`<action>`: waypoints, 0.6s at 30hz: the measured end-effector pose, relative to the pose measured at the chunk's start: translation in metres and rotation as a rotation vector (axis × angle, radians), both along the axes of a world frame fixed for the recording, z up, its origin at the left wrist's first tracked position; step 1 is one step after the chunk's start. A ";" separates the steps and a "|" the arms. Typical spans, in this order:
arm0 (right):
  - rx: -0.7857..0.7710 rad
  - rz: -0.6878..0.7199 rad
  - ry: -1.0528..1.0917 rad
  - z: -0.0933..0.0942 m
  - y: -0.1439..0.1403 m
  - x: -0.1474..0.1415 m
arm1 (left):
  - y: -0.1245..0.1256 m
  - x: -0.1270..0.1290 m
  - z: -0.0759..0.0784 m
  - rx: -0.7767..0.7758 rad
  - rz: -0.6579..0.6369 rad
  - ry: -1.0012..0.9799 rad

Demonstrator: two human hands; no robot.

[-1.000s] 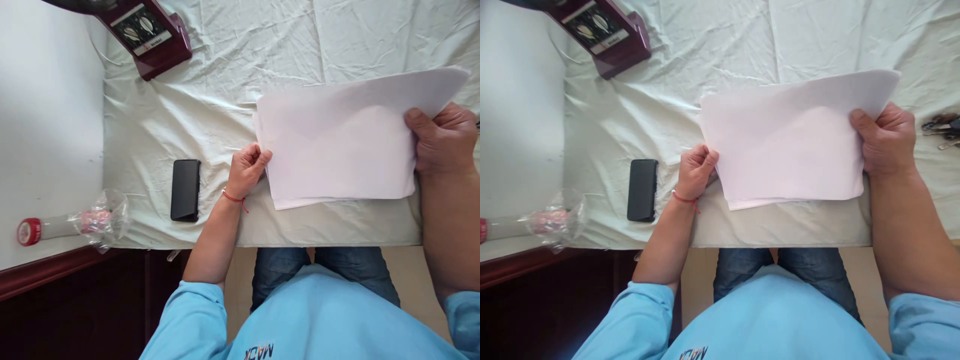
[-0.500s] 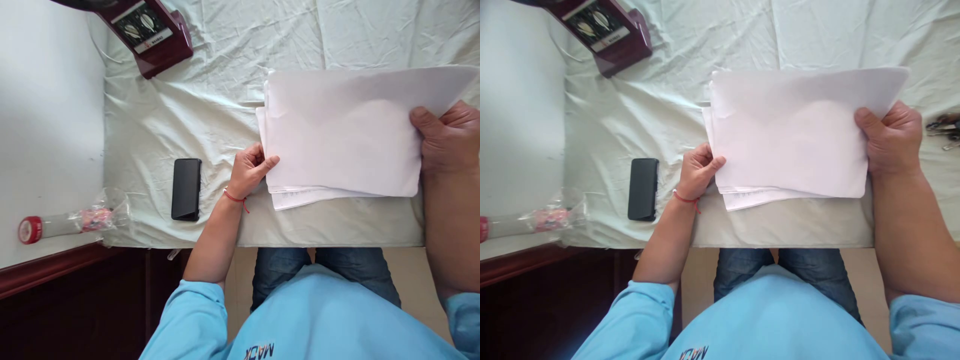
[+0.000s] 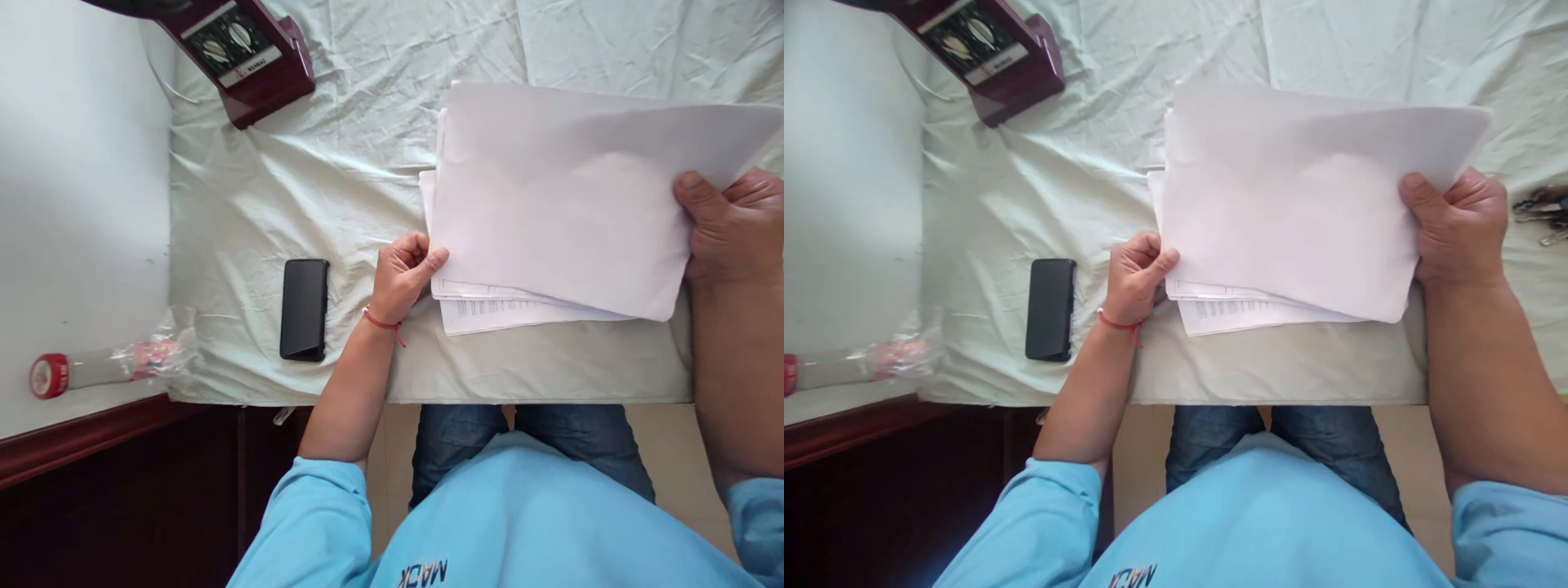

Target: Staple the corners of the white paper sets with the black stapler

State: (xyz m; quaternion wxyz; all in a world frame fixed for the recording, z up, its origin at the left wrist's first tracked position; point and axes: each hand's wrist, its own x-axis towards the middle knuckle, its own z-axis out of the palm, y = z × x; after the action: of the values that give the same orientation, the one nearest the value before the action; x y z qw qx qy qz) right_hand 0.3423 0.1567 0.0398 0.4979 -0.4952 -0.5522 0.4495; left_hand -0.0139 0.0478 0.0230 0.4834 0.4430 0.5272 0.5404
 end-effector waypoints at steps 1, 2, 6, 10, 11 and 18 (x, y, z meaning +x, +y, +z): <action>0.001 -0.003 0.001 -0.001 0.000 0.000 | 0.000 0.000 -0.001 -0.006 -0.003 -0.015; 0.002 -0.004 0.001 -0.001 0.001 0.000 | 0.000 -0.001 -0.002 -0.009 0.002 -0.010; -0.006 0.003 -0.009 -0.001 0.000 -0.001 | -0.001 0.000 -0.001 0.014 0.074 0.103; -0.021 -0.002 -0.015 0.000 0.000 0.000 | -0.001 0.001 0.001 0.019 0.087 0.136; -0.022 -0.005 -0.018 0.000 0.000 0.001 | 0.000 0.000 0.002 0.021 0.091 0.137; 0.010 0.048 0.025 0.002 -0.001 0.001 | 0.001 -0.002 0.000 0.036 0.066 0.106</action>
State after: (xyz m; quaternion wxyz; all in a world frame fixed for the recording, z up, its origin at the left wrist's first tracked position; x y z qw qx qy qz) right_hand 0.3433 0.1558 0.0416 0.4963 -0.4737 -0.5598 0.4645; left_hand -0.0154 0.0493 0.0229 0.4286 0.4620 0.5568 0.5411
